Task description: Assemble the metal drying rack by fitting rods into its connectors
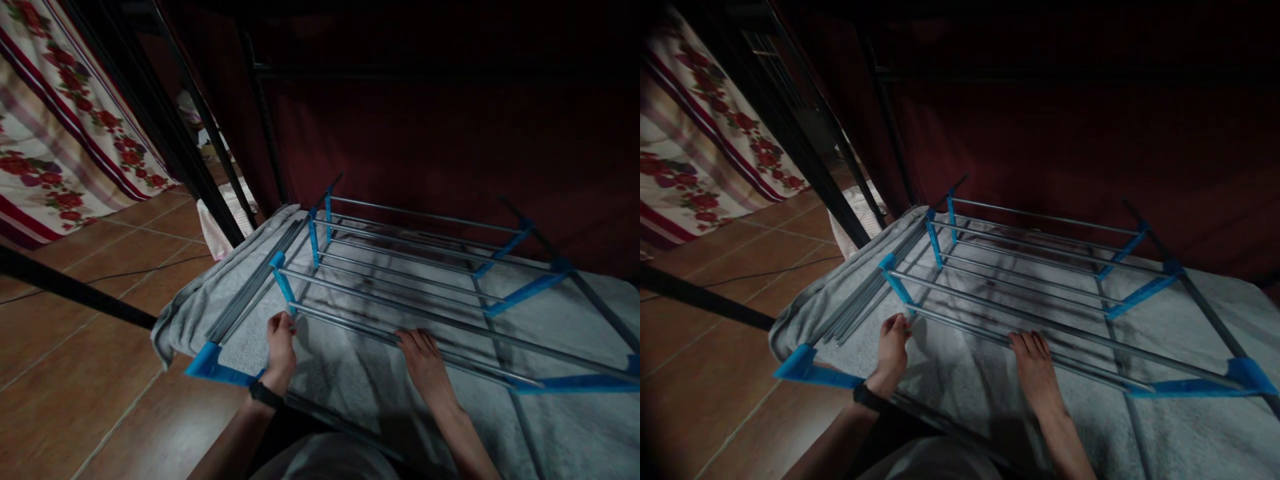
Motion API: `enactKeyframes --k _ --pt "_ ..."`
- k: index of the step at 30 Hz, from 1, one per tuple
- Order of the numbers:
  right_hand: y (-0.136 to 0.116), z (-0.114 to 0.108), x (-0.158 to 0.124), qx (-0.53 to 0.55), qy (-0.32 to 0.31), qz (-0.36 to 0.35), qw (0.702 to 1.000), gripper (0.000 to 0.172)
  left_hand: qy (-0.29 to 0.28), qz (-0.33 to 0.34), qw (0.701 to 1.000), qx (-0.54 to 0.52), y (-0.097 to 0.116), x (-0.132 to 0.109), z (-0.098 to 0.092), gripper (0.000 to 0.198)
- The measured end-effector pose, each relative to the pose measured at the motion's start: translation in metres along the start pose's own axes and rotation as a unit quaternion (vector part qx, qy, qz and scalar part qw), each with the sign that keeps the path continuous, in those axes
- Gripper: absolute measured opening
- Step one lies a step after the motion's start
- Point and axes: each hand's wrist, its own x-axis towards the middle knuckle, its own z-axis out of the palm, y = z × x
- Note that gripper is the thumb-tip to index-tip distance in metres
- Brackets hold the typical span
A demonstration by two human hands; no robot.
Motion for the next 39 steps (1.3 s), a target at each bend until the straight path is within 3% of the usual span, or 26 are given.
enactKeyframes --k 2,3,8,11,19,23,28,32,36,39 --pt "0.001 0.001 -0.001 0.006 0.000 -0.006 1.000 0.028 -0.043 -0.122 0.987 -0.095 0.003 0.007 0.002 0.030" --pt "0.002 0.001 -0.001 0.007 0.001 -0.009 1.000 0.028 -0.063 -0.150 0.978 -0.129 0.005 0.007 0.005 0.031" --pt "0.004 0.005 -0.004 0.003 0.004 -0.019 1.000 0.029 -0.100 -0.208 0.942 -0.243 0.009 -0.005 0.021 0.020" --pt "0.006 0.007 -0.005 0.003 0.007 -0.019 1.000 0.031 -0.128 -0.207 0.930 -0.276 0.012 -0.010 0.024 0.017" --pt "-0.003 -0.005 0.007 0.025 0.003 -0.022 0.999 0.032 -0.095 -0.213 0.931 -0.281 0.013 -0.013 0.029 0.018" --pt "-0.032 -0.009 0.028 0.048 -0.010 -0.041 0.998 0.035 -0.103 -0.206 0.931 -0.283 0.011 -0.013 0.029 0.022" --pt "-0.084 -0.002 0.065 0.073 -0.071 -0.074 0.992 0.042 -0.104 -0.202 0.934 -0.276 0.011 -0.013 0.029 0.019" --pt "-0.120 0.010 0.096 0.076 -0.133 -0.071 0.986 0.045 -0.111 -0.180 0.945 -0.249 0.012 -0.013 0.027 0.033" --pt "-0.135 0.020 0.117 0.059 -0.191 -0.062 0.978 0.051 -0.100 -0.146 0.967 -0.182 0.007 -0.010 0.018 0.044" --pt "-0.136 0.022 0.122 0.051 -0.200 -0.072 0.976 0.057 -0.038 -0.092 0.988 -0.116 -0.002 -0.003 0.010 0.040"
